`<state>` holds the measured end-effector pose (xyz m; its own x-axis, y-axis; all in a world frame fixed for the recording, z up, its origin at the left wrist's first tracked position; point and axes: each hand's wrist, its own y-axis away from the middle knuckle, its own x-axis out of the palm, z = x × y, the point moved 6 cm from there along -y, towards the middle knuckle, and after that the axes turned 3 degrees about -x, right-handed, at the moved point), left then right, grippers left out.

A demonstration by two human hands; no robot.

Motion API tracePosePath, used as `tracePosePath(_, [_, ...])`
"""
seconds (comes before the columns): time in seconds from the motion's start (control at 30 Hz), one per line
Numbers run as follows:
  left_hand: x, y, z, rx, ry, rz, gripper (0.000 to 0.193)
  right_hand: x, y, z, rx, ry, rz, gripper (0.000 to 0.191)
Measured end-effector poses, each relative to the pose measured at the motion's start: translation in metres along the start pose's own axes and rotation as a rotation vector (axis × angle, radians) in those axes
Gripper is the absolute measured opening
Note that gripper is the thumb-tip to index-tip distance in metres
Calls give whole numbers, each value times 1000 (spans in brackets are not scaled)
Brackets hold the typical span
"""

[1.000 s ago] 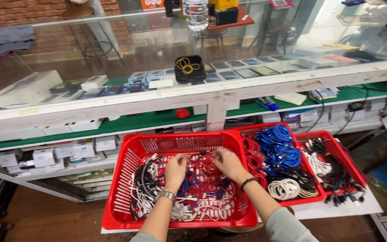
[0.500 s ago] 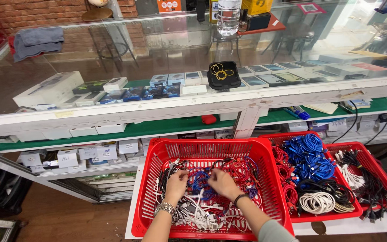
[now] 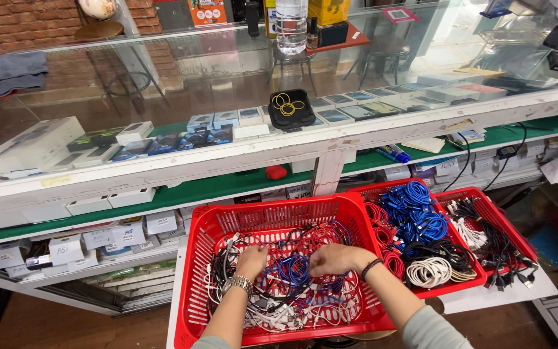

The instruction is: The person coils loose charging cables one at a time and sorts them by color into red plastic baskets on the counter, gathering coiled white cables into a bundle in one hand and placing coiled blue and black cables into separate baskets.

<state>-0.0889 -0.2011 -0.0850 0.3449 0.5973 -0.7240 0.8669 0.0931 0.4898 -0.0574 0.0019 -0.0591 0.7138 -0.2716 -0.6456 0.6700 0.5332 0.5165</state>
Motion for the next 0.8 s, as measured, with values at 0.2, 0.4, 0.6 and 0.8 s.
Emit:
tracePosePath(0.2, [45,15,-9,-27,200,124,41,22,-15,-64,227,-102,-338,45])
tracePosePath(0.4, [84,22,-53,543,-240,-54,68,51,-13,-71,108,-169,-249,54])
tracePosePath(0.6, [80,6,-62,389,-83,155,29,23,2,-81,52,-185,-305,33])
tracePosePath(0.8, [7,19,-130,697,277,241,27,-40,-5,-52,-273,-503,-494,33])
